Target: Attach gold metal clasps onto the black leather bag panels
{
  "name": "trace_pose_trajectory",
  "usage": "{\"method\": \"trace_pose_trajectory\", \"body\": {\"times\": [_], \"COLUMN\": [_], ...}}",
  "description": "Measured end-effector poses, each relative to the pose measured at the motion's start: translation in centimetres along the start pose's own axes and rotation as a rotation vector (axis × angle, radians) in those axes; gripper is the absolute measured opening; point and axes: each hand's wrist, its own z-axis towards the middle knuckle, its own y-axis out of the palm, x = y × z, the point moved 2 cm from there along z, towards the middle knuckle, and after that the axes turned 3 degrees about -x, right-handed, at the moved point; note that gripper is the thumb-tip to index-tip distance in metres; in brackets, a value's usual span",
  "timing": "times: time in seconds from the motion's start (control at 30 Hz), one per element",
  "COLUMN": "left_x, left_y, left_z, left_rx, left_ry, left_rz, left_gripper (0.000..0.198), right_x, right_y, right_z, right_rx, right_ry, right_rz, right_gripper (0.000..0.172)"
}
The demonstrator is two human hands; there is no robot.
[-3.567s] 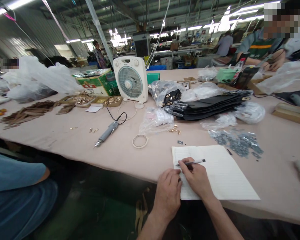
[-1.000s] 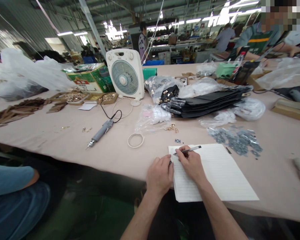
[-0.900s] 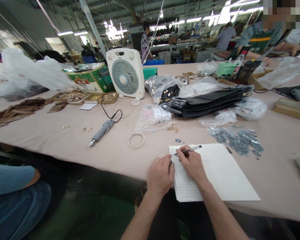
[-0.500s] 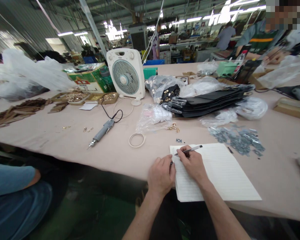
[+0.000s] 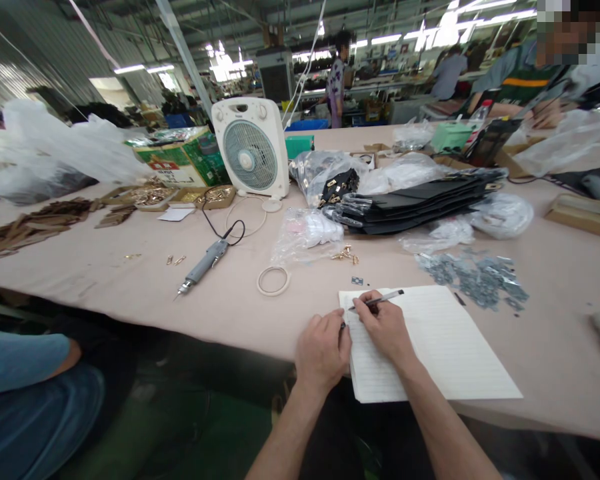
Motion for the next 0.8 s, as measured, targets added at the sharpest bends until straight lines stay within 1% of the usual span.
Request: {"method": "trace_pose_trajectory", "body": {"times": [0.43,0.6,0.8], "left_x": [-0.16,-0.23,-0.14], "left_y": [0.28,0.41,0.25], "left_z": [-0.26,-0.37,-0.20], "left_rx": [0.000,-0.024,-0.023], "left_ry": [-0.014,-0.031,-0.034], "left_rz": [0.022,0.003,-0.012], "left_gripper": [0.015,0.017,0.019], "right_x": [-0.02,0.21,0.18], "right_y": [0.02,0.02,0.02], "right_z": [-0.02,0.05,0.02], "right_rx": [-0.001,0.000,0.000], "right_ry": [-0.006,-0.012,-0.015], "right_rz": [-0.001,0.007,-0.003], "right_gripper": [0.029,0.029,0.029]}}
